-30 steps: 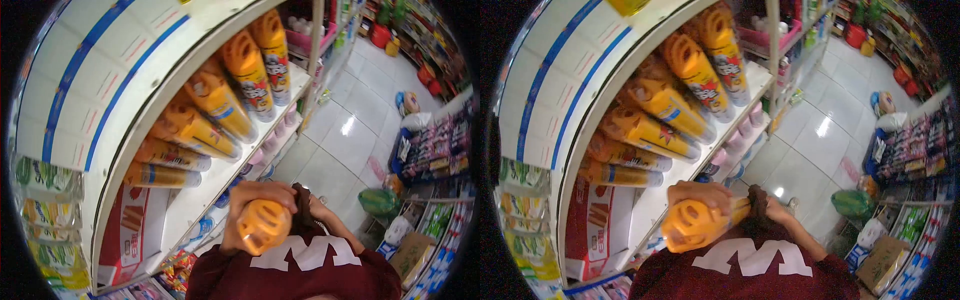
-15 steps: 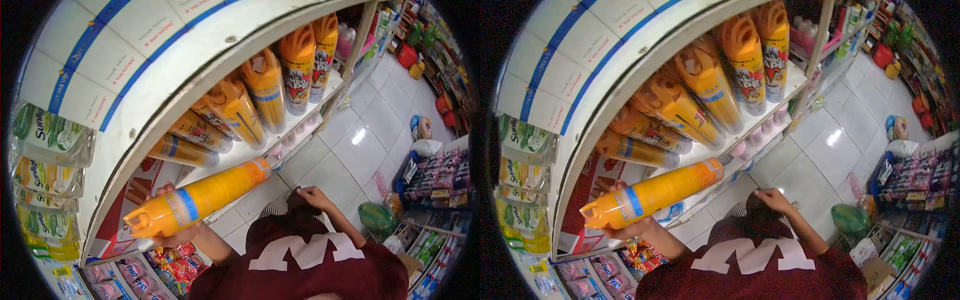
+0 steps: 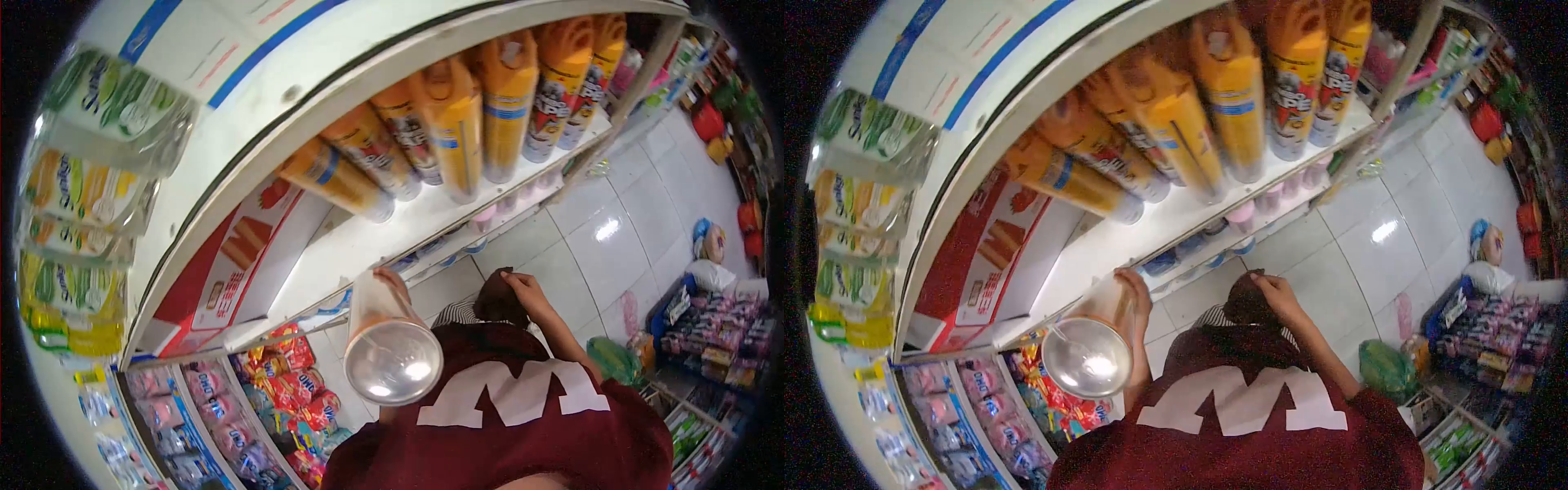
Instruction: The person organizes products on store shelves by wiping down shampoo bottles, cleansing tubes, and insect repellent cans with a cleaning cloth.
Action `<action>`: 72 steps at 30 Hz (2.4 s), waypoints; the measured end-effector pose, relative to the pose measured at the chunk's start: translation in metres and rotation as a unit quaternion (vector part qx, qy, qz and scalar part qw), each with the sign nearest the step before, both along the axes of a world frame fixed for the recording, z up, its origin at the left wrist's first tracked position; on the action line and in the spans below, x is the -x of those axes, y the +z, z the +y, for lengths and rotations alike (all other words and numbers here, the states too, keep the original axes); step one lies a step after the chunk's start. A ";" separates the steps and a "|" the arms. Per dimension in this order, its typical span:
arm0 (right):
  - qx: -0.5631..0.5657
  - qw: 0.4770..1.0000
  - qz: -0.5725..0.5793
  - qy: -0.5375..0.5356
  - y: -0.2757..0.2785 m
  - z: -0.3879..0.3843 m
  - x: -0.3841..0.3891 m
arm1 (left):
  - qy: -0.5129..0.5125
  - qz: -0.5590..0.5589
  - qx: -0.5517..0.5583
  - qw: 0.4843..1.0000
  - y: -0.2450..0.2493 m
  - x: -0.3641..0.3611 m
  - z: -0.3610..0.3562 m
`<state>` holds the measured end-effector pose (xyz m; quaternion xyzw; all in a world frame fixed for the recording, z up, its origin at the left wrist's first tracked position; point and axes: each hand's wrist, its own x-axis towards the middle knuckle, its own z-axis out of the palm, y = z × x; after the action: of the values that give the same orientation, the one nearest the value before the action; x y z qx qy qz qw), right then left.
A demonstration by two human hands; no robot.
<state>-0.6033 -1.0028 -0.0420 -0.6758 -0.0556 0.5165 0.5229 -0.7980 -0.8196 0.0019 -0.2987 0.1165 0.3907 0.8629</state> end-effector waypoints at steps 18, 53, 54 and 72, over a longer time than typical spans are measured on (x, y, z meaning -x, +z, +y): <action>-0.225 0.946 -0.223 0.073 0.034 -0.019 -0.013 | -0.062 -0.015 0.202 0.977 0.028 -0.033 -0.006; -0.220 0.607 -0.718 0.259 0.225 0.010 -0.002 | 0.030 0.223 -0.288 0.931 -0.028 -0.027 -0.009; -0.213 0.615 -0.719 0.246 0.221 0.012 -0.002 | 0.036 0.256 -0.310 0.915 -0.027 -0.021 -0.007; 0.049 0.866 -0.416 0.273 0.062 0.001 0.017 | 0.342 0.280 -0.706 0.553 0.151 -0.013 0.019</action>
<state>-0.6200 -1.0015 0.0198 -0.8106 -0.4248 0.3116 0.2558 -0.7849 -0.8005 0.1532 0.5140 -0.0718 0.6773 0.5215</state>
